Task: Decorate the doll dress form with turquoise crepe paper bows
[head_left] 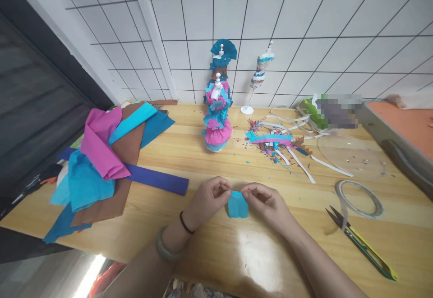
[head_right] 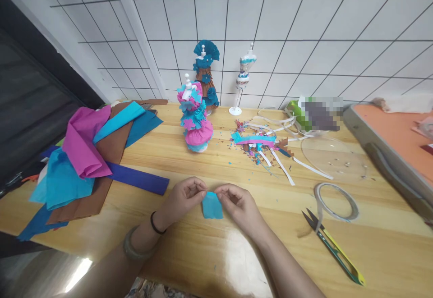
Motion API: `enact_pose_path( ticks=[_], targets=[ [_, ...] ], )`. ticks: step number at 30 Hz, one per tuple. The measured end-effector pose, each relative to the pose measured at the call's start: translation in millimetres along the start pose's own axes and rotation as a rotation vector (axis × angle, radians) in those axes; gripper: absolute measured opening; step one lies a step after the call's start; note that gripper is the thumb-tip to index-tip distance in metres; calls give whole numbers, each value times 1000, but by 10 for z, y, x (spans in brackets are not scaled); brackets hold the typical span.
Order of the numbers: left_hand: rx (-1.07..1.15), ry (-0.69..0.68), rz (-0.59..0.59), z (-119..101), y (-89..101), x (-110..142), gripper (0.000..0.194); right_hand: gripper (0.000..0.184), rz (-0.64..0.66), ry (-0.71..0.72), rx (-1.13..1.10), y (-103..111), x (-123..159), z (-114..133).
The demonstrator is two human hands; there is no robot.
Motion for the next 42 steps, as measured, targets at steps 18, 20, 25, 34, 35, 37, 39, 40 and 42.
enact_pose_path(
  ticks=[18, 20, 25, 34, 35, 37, 39, 40, 42],
  targets=[
    [-119, -123, -3, -30, 14, -3, 13, 17, -125, 74, 26, -19, -22, -67],
    [-133, -121, -10, -45, 20, -3, 12, 16, -125, 109, 88, -11, -25, -49],
    [-201, -116, -27, -70, 36, -2, 12, 16, -146, 158, 182, 12, -26, -15],
    [-163, -120, 23, -6, 37, -29, 14, 17, -136, 89, 131, 21, -24, -38],
    [-146, -111, 25, 0, 36, -31, 14, 17, -129, 74, 101, 17, -23, -48],
    [-106, -98, 29, 6, 34, -31, 15, 20, -119, 46, 35, 9, -24, -70],
    [-64, -89, 38, 9, 31, -26, 15, 24, -119, 31, -16, 3, -25, -90],
    [-44, -85, 44, 10, 29, -24, 15, 25, -118, 28, -34, 1, -25, -98],
    [-9, -79, 57, 13, 26, -19, 15, 26, -104, 20, -57, -7, -25, -111]
  ],
)
Point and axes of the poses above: each hand's wrist, its own x-axis away from the middle knuckle, its own y-axis out of the back of the hand, z = x × y, the point moved 4 cm from there along -x, towards the middle knuckle, and after that the axes turned 8 degrees about x, right-handed, at the moved point
